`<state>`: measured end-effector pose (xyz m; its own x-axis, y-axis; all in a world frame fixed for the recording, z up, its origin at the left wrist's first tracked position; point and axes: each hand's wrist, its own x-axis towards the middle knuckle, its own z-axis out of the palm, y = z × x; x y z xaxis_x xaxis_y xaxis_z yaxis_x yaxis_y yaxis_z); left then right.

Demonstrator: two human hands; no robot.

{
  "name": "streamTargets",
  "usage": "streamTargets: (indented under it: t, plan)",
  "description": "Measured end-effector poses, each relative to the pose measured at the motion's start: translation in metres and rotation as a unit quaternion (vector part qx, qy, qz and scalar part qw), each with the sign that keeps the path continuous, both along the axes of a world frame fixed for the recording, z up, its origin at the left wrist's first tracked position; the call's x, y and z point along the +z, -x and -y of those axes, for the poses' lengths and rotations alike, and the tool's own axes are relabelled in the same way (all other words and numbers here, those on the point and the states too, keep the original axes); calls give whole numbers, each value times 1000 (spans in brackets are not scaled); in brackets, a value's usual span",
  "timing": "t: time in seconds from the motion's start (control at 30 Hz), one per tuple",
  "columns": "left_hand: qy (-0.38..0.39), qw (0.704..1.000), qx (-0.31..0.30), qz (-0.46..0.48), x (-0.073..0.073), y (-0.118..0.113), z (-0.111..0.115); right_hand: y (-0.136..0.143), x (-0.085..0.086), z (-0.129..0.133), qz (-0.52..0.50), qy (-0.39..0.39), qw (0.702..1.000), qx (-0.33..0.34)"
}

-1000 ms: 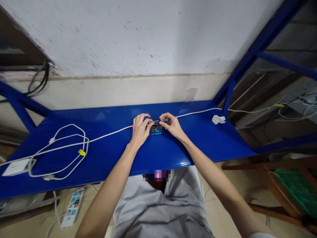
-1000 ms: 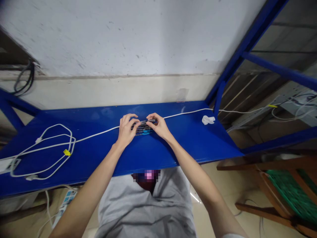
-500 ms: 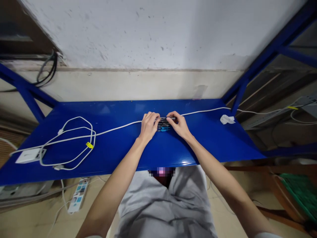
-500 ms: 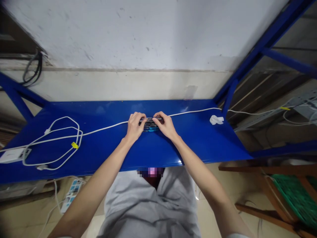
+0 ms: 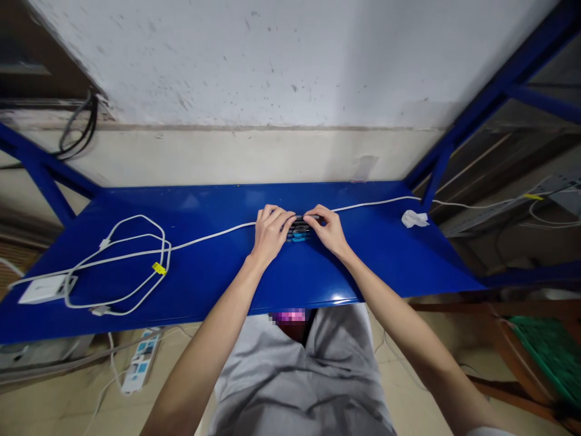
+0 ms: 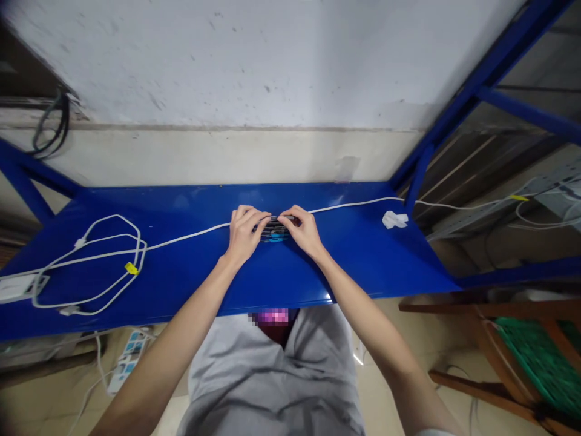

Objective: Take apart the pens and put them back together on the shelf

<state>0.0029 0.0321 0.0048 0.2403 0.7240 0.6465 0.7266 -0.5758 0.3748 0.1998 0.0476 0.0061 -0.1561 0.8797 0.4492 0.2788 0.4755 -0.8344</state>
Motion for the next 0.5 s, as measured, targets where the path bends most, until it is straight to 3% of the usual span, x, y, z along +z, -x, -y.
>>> streamTargets:
  t: [0.17,0.4,0.5]
  plan:
    - [-3,1000,6,1,-2,1,0,1,-1,1,-23,16,1000,-2]
    - [-4,1000,0,24,-2,-2,4,-1,-1,5,65,28,997,-22]
    - [5,1000,0,17,-1,-1,4,-1,1,5,53,34,998,-22]
